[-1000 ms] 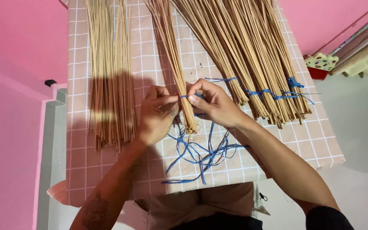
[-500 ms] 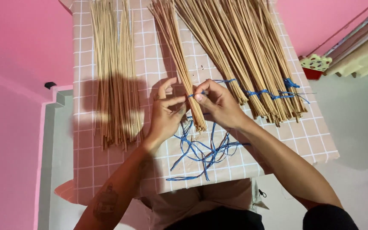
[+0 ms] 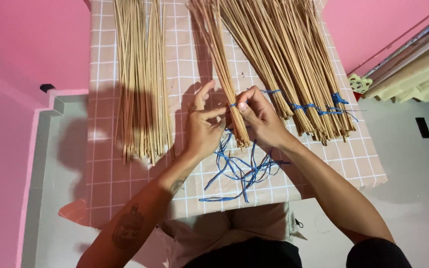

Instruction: Bundling and tying thin wooden sticks together using a plastic string on a table.

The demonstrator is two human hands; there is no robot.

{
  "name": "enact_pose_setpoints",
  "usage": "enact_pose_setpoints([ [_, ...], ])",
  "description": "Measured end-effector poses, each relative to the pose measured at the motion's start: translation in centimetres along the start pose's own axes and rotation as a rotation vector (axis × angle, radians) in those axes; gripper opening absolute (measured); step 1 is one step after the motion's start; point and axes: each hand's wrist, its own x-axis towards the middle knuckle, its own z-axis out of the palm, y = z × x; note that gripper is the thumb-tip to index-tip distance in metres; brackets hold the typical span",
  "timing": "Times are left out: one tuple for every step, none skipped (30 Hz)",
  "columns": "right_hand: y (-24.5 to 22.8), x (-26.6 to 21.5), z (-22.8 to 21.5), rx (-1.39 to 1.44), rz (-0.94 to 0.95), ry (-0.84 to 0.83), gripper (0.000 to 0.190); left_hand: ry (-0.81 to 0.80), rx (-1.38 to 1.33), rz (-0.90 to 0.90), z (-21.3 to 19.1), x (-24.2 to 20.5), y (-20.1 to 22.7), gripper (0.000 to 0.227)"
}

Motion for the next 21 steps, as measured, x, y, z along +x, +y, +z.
enact_pose_setpoints([
  [0.0,0.0,0.3,0.000,0.001,-0.004,0.009,0.004,0.000,-0.001,0.0,-0.2,-0.2,0.025],
  [0.0,0.0,0.6,-0.022,-0.003,-0.019,0.009,0.003,-0.027,-0.017,0.1,-0.4,-0.3,0.025],
  [0.0,0.2,0.8,-0.041,-0.009,-0.032,0.010,-0.002,-0.051,-0.031,0.1,-0.4,-0.4,0.026],
  [-0.3,-0.2,1.6,-0.039,-0.011,-0.032,0.010,-0.001,-0.048,-0.030,0.2,-0.8,-0.8,0.026],
  [-0.7,-0.3,2.1,0.055,-0.002,0.016,0.010,0.012,-0.009,-0.003,0.4,-0.7,-1.2,0.026],
  [-1.1,-0.2,2.6,0.149,0.007,0.063,0.010,0.025,0.030,0.023,0.7,-0.5,-1.5,0.026],
  [-2.3,-0.1,3.0,0.147,-0.011,0.066,0.010,0.023,0.032,0.041,0.2,0.0,-0.6,0.026],
  [-3.5,0.1,3.3,0.072,0.031,0.060,0.009,-0.027,0.187,-0.016,-0.1,0.6,0.4,0.026],
  [-4.5,-0.5,3.9,0.006,0.091,0.062,0.009,-0.089,0.343,-0.090,-0.5,0.3,1.3,0.026],
  [-3.3,0.0,3.3,0.012,0.093,0.075,0.009,-0.103,0.346,-0.089,-0.6,0.3,-0.7,0.026],
  [-2.1,0.4,2.6,-0.164,0.076,0.021,0.011,-0.112,0.474,-0.068,-0.7,0.3,-2.7,0.021],
  [-0.9,0.8,2.0,-0.340,0.061,-0.033,0.013,-0.121,0.601,-0.045,-0.8,0.2,-4.8,0.016],
  [-1.5,0.7,2.3,-0.333,0.072,-0.018,0.013,-0.141,0.601,-0.046,-1.1,0.0,-4.9,0.016],
  [-2.2,0.7,2.6,-0.440,0.079,-0.012,0.015,-0.126,0.684,-0.047,-1.4,-0.2,-4.9,0.014],
  [-3.1,1.2,2.6,-0.553,0.073,-0.006,0.016,-0.099,0.765,-0.035,-1.6,0.2,-5.0,0.013],
  [-3.3,1.2,2.6,-0.554,0.072,0.009,0.016,-0.108,0.765,-0.024,-1.5,0.8,-4.7,0.013],
  [-3.6,1.2,2.7,-0.586,0.091,0.019,0.015,-0.088,0.649,-0.132,-1.6,1.2,-4.4,0.016],
  [-3.9,1.2,3.0,-0.618,0.111,0.029,0.014,-0.068,0.533,-0.240,-1.9,1.5,-4.0,0.019],
  [-4.1,1.3,3.1,-0.617,0.104,0.028,0.014,-0.064,0.536,-0.236,-2.0,2.2,-2.5,0.019],
  [-4.3,1.4,3.3,-0.641,0.166,0.023,0.013,-0.094,0.376,-0.344,-2.3,2.8,-1.0,0.029],
  [-4.4,1.2,3.5,-0.663,0.235,0.013,0.013,-0.126,0.213,-0.457,-2.5,3.1,0.5,0.047],
])
